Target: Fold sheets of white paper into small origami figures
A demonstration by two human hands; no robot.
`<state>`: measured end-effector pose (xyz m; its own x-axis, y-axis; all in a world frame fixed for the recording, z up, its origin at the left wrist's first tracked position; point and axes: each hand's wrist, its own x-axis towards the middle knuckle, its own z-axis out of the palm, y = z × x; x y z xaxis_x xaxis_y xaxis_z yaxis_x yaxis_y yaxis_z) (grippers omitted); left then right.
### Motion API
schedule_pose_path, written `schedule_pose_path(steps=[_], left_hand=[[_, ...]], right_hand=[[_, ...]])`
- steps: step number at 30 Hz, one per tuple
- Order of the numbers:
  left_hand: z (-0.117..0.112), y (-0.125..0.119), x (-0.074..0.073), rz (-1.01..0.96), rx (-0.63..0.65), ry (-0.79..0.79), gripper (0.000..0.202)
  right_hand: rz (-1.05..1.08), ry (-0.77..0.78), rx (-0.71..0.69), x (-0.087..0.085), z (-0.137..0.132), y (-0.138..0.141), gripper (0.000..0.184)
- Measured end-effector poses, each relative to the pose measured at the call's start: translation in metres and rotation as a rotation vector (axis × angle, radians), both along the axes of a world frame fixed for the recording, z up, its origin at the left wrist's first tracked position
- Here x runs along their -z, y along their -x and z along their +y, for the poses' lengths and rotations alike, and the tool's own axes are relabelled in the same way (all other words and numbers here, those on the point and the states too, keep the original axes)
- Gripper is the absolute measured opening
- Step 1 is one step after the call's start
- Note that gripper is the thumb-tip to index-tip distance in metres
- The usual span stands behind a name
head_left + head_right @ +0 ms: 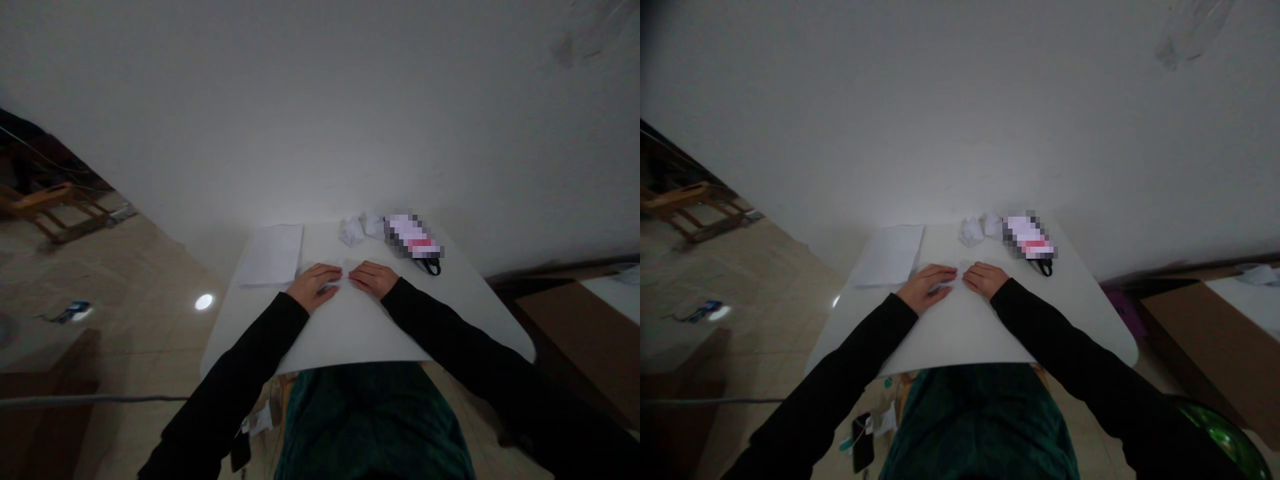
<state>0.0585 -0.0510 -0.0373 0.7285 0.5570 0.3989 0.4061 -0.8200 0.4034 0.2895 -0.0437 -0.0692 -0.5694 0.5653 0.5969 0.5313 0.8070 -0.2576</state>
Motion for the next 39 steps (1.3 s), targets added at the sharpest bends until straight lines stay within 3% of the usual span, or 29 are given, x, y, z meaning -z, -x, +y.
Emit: schedule_pose_path(steps=[4, 15, 29, 39], left_hand=[[0.003, -0.003, 0.000, -0.079, -0.133, 0.134, 0.023], [0.011, -0.012, 0.007, -0.339, -0.397, 0.285, 0.026], [0.016, -0.013, 0.014, -0.381, -0.440, 0.259, 0.019], [0.013, -0.015, 0.012, -0.300, -0.450, 0.163, 0.011]], right_hand=[[0.081, 0.056, 0.038, -0.001, 0.005, -0.002, 0.032], [0.145, 0.296, 0.360, -0.002, 0.006, 0.001, 0.021], [-0.081, 0.394, 0.693, -0.017, 0.000, 0.026, 0.029], [-0.127, 0.407, 0.736, -0.023, -0.003, 0.030, 0.030]])
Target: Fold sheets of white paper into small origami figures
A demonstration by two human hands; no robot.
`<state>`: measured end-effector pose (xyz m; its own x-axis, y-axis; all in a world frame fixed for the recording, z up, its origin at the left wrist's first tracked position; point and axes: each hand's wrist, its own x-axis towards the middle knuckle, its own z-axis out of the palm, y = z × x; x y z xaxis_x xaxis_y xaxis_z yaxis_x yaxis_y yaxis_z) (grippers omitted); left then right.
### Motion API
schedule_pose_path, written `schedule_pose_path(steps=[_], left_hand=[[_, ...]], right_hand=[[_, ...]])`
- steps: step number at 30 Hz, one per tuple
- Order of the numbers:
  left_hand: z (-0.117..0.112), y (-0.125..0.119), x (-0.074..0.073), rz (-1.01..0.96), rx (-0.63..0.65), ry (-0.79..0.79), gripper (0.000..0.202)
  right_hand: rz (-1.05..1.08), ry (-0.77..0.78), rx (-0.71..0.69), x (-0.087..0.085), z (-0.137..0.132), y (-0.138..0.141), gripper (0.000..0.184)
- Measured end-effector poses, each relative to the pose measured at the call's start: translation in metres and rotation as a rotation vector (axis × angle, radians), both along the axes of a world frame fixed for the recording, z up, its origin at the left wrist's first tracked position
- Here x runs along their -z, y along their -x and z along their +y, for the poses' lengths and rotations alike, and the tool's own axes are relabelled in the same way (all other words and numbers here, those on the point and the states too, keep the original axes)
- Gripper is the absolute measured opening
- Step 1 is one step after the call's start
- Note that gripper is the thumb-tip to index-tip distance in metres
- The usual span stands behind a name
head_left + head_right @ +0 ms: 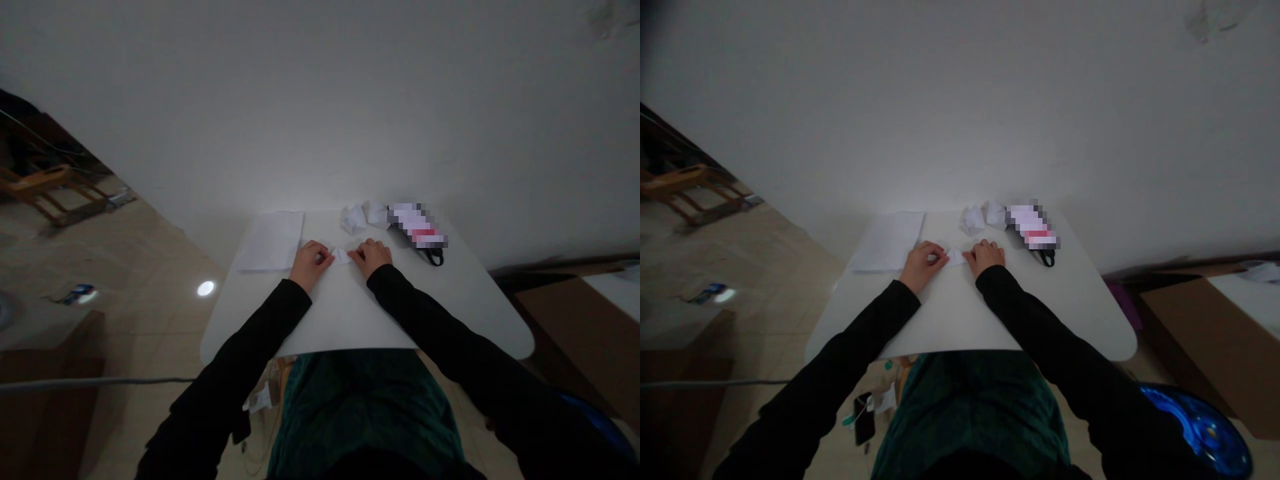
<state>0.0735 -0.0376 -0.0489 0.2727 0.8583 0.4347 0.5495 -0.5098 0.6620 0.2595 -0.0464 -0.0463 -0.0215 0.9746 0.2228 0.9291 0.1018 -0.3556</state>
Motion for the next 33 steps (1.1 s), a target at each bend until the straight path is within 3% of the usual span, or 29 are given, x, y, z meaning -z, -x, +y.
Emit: schedule_pose_path(steps=[6, 13, 27, 29, 33], left_hand=[[-0.006, -0.006, -0.005, 0.103, -0.004, -0.035, 0.009], [-0.015, -0.012, -0.013, 0.295, -0.029, -0.097, 0.023], [-0.012, -0.010, -0.014, 0.292, -0.015, -0.090, 0.016], [-0.012, -0.010, -0.014, 0.301, -0.013, -0.093, 0.016], [-0.011, -0.011, -0.013, 0.307, -0.001, -0.117, 0.016]], right_hand=[[0.024, -0.016, 0.001, 0.002, 0.003, -0.003, 0.030], [0.036, 0.000, 0.004, 0.000, 0.001, -0.002, 0.027], [0.015, -0.021, 0.044, -0.004, -0.009, 0.008, 0.015], [-0.007, -0.076, -0.028, -0.005, -0.014, 0.010, 0.016], [-0.140, -0.176, -0.389, -0.004, -0.021, 0.008, 0.028]])
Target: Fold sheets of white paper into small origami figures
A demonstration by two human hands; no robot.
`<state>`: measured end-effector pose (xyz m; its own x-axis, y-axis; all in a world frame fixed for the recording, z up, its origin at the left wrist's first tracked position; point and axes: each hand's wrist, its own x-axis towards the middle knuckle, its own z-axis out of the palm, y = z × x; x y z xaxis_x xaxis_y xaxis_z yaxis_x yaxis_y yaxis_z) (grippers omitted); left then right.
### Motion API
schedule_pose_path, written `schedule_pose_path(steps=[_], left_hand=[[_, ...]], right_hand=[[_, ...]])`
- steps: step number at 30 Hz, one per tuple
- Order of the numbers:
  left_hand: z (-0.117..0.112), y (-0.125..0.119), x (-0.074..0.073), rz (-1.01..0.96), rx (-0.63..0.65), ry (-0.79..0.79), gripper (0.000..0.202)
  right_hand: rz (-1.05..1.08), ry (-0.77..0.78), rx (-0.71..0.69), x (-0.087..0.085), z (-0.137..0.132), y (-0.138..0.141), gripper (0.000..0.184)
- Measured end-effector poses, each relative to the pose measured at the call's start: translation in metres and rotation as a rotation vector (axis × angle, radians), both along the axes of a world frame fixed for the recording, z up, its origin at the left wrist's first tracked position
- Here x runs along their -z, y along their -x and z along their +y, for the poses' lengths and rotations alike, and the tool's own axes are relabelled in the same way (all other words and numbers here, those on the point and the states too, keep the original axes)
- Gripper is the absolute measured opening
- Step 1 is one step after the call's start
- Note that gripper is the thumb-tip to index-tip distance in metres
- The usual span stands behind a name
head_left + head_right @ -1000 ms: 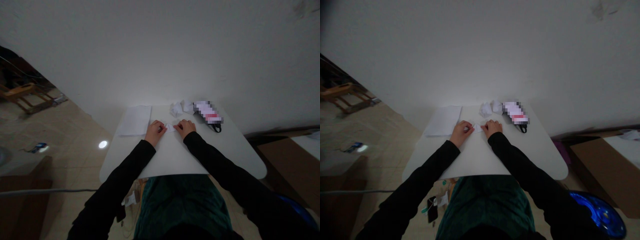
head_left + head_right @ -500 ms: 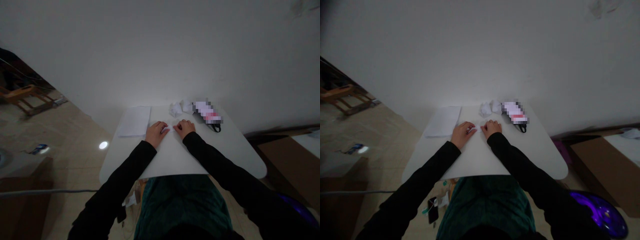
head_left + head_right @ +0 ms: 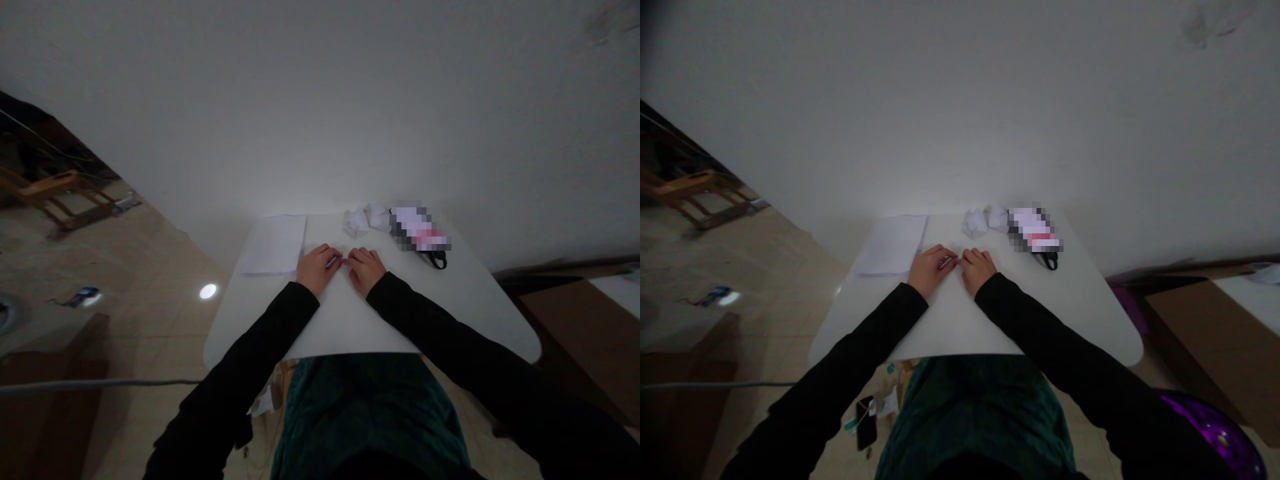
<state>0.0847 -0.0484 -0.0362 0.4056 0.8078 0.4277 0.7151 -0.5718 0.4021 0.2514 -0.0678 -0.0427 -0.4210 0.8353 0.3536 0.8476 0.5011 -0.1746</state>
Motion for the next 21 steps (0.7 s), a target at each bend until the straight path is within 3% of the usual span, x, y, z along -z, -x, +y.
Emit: schedule_pose_path(steps=[5, 13, 16, 21], left_hand=[[0.003, -0.001, 0.005, -0.021, 0.054, -0.011, 0.015], [0.004, -0.001, 0.002, 0.041, 0.027, -0.018, 0.017], [-0.011, -0.008, -0.002, 0.107, 0.000, -0.061, 0.021], [-0.059, -0.040, 0.002, 0.379, 0.047, -0.225, 0.042]], right_hand=[[-0.087, -0.030, -0.125, 0.004, -0.003, -0.015, 0.036], [-0.145, -0.023, -0.037, 0.006, -0.008, -0.043, 0.037], [-0.166, -0.043, -0.026, 0.005, -0.009, -0.043, 0.037], [-0.166, -0.046, -0.003, 0.003, -0.010, -0.038, 0.025]])
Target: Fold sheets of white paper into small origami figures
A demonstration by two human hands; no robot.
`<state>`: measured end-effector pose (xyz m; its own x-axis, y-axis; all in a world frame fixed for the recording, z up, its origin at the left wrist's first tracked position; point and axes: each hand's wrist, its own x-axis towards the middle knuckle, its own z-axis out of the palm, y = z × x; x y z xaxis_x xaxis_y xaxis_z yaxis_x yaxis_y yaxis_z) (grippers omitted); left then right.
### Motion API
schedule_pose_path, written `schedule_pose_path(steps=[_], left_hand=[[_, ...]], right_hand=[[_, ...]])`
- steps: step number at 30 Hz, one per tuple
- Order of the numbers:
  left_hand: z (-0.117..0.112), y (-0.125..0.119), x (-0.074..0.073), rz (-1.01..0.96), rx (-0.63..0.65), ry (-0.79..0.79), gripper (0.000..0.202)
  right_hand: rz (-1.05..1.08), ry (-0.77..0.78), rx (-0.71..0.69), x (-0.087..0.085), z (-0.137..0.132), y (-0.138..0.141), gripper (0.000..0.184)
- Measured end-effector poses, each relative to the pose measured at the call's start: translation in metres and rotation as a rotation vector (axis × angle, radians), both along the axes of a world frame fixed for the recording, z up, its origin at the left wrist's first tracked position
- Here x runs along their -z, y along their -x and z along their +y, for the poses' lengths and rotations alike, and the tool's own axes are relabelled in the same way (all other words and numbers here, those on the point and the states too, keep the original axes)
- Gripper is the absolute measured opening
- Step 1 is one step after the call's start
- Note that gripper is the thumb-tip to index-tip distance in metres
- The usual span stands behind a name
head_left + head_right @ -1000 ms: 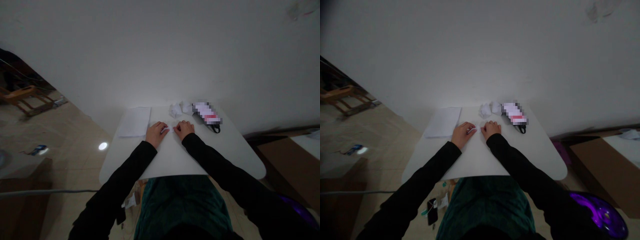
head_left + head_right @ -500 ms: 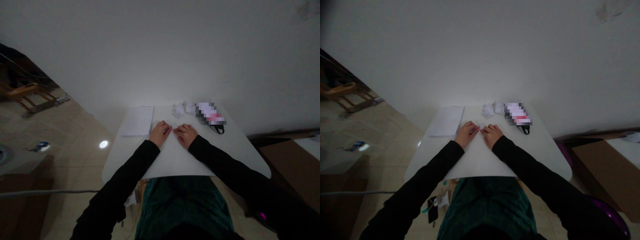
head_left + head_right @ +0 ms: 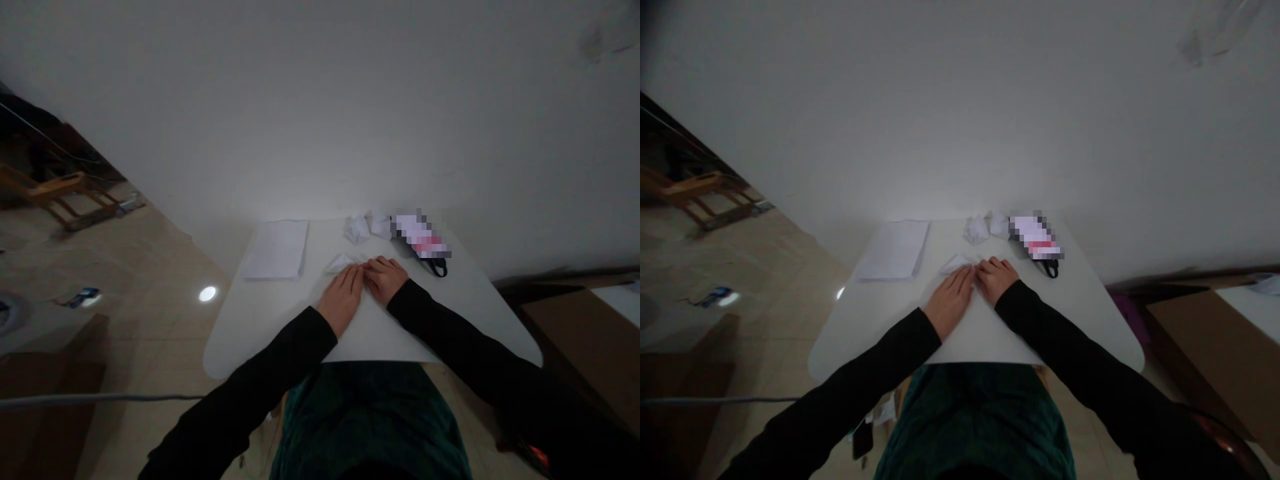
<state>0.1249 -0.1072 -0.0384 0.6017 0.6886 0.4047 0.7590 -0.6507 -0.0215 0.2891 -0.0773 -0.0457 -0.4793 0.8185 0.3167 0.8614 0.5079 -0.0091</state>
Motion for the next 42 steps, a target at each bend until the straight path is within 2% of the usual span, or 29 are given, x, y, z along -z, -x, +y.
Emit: schedule_pose_path(steps=[2, 5, 12, 15, 23, 28, 32, 35, 39, 42], left_hand=[[-0.015, -0.012, 0.003, 0.010, 0.019, 0.015, 0.052], [-0.024, -0.020, 0.005, -0.050, -0.044, 0.111, 0.067], [-0.024, -0.008, 0.002, -0.087, -0.202, 0.201, 0.075], [-0.026, -0.006, 0.001, -0.090, -0.263, 0.210, 0.076], [-0.020, -0.003, -0.004, -0.011, -0.331, 0.205, 0.078], [-0.015, 0.014, -0.006, 0.025, -0.361, 0.144, 0.065], [-0.005, 0.029, -0.007, -0.071, -0.314, 0.081, 0.041], [0.011, 0.030, -0.009, -0.225, -0.364, 0.101, 0.038], [0.041, 0.020, -0.010, -0.355, -0.365, 0.290, 0.051], [0.055, 0.014, -0.010, -0.354, -0.316, 0.386, 0.045]], right_hand=[[-0.001, 0.002, 0.009, 0.000, 0.000, 0.001, 0.021], [0.005, -0.003, 0.008, 0.000, 0.001, 0.001, 0.021], [0.022, 0.023, -0.012, 0.000, 0.000, -0.001, 0.034], [0.017, 0.029, -0.015, 0.000, 0.000, -0.002, 0.034], [0.020, 0.027, -0.006, 0.000, 0.001, -0.002, 0.034], [0.051, -0.008, -0.026, 0.002, 0.000, -0.003, 0.035], [0.160, -0.071, -0.004, 0.006, 0.005, 0.001, 0.021], [0.267, -0.063, -0.017, 0.010, 0.013, 0.002, 0.022], [0.421, -0.017, -0.094, 0.016, 0.023, -0.002, 0.016], [0.556, 0.015, -0.119, 0.017, 0.027, -0.006, 0.011]])
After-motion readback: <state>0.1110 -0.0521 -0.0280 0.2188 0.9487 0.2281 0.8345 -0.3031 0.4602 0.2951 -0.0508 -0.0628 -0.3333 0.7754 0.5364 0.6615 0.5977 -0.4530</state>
